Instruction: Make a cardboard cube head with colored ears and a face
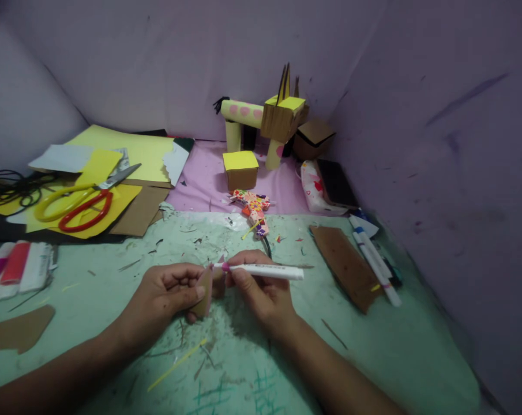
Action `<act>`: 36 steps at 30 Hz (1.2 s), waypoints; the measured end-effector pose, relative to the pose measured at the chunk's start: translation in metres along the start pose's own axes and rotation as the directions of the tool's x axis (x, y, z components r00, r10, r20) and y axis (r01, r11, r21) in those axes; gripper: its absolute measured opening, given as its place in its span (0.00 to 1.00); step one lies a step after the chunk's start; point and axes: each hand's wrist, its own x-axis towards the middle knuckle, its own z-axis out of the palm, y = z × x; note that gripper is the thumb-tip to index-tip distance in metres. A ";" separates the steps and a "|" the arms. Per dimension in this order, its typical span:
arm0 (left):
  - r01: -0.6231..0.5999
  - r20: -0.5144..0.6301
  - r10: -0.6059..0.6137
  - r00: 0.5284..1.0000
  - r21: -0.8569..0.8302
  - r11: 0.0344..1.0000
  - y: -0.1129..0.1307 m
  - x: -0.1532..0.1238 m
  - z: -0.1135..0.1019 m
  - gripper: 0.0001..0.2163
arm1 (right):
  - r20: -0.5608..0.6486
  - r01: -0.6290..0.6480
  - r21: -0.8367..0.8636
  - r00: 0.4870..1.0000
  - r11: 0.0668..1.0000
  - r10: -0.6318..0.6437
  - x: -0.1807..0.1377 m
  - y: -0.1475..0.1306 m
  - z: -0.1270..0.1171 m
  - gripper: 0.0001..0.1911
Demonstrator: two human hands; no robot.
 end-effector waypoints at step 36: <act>0.008 0.001 -0.008 1.000 -0.001 1.000 0.003 0.000 0.000 0.08 | -0.032 0.051 -0.085 0.998 0.995 -0.054 -0.002 0.004 -0.001 0.05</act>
